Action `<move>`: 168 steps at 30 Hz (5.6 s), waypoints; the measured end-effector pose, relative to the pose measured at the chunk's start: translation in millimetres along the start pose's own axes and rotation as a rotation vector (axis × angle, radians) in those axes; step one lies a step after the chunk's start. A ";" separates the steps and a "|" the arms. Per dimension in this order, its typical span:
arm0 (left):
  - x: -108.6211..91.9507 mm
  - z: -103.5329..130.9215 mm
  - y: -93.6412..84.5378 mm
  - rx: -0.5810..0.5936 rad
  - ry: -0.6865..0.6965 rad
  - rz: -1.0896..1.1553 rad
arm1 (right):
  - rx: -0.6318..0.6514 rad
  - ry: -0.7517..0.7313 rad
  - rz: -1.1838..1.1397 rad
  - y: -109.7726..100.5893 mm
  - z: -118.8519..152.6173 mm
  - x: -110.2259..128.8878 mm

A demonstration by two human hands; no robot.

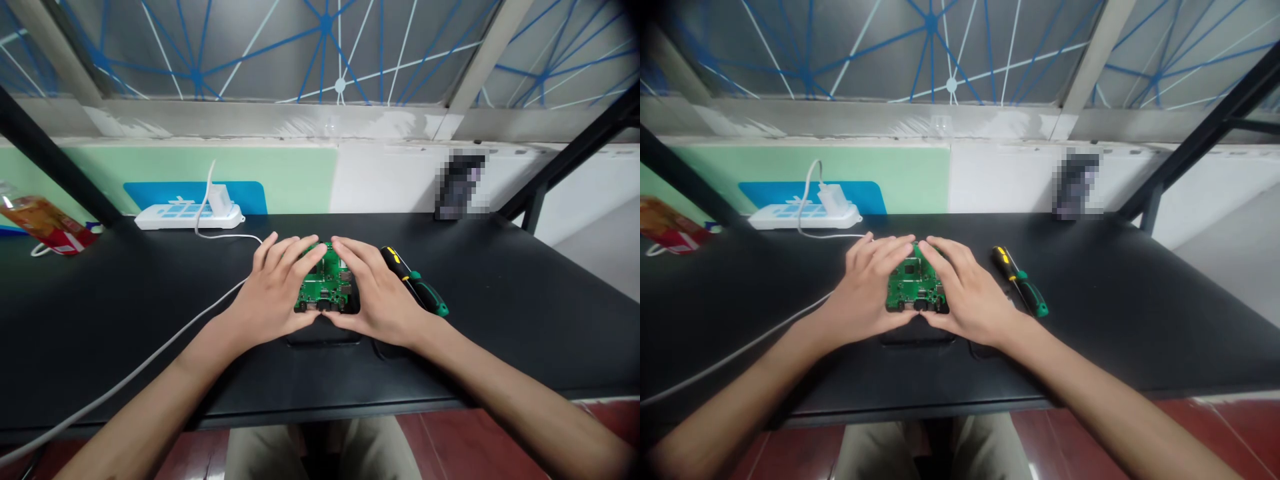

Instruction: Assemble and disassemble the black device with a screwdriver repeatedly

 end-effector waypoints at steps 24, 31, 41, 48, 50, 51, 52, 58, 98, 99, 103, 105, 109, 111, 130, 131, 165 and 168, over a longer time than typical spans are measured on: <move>-3.1 -1.6 -11.2 0.157 -0.158 0.825 | 0.006 0.154 -0.384 -0.3 7.5 -7.5; -6.1 -2.1 -8.9 0.155 -0.121 0.881 | 0.046 0.151 -0.425 -0.1 5.2 -4.2; 4.4 2.3 -1.9 0.137 -0.183 0.699 | -0.028 0.201 -0.335 1.9 11.8 -14.7; 17.1 2.3 3.9 0.005 -0.235 0.599 | -0.038 0.268 -0.189 1.3 15.3 -24.2; 18.7 1.9 4.1 0.007 -0.215 0.555 | -0.031 0.261 -0.181 1.4 16.1 -25.1; 19.2 1.9 4.0 0.013 -0.201 0.537 | -0.030 0.254 -0.181 1.3 16.2 -25.1; 19.7 1.9 3.9 0.021 -0.189 0.521 | -0.031 0.246 -0.180 1.2 16.2 -24.9; 21.4 3.2 2.8 0.105 -0.210 0.463 | -0.013 0.208 -0.186 -0.8 14.3 -21.3; 7.3 0.0 -14.1 0.043 -0.068 0.225 | -0.002 0.141 -0.249 -9.3 12.3 -18.6; 7.3 -0.4 -14.1 0.045 -0.066 0.212 | -0.004 0.143 -0.248 -9.0 12.7 -18.7; 7.2 -2.5 -14.2 0.038 -0.031 0.132 | -0.007 0.128 -0.208 -9.2 12.0 -18.1; 7.2 -2.9 -13.7 0.032 -0.016 0.084 | -0.005 0.105 -0.165 -10.8 9.7 -17.0; 4.5 -2.0 -11.8 0.042 -0.011 0.010 | 0.001 0.038 -0.080 -15.0 3.4 -11.7; 0.2 -1.1 -10.6 0.063 0.006 -0.009 | 0.007 0.007 -0.055 -15.2 1.2 -8.2; 5.6 -1.8 -22.4 0.018 -0.246 0.557 | -0.168 0.127 -0.441 -7.3 8.4 -11.1; 7.0 -2.1 -21.6 0.050 -0.274 0.640 | -0.164 0.142 -0.439 -6.2 9.1 -12.0; 20.8 -0.2 -15.6 0.337 -0.415 0.691 | -0.050 0.232 -0.340 -7.2 13.3 -23.4; 24.4 0.5 -13.0 0.323 -0.435 0.630 | -0.013 0.270 -0.268 -10.4 16.9 -31.0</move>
Point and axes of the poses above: each hand's wrist, its own z-axis away from the middle knuckle, its own y-axis out of the palm, x = y × z, the point moved 4 cm from there along -z, towards the middle knuckle, and after that the axes turned 13 degrees about -y, right-handed, at the moved point
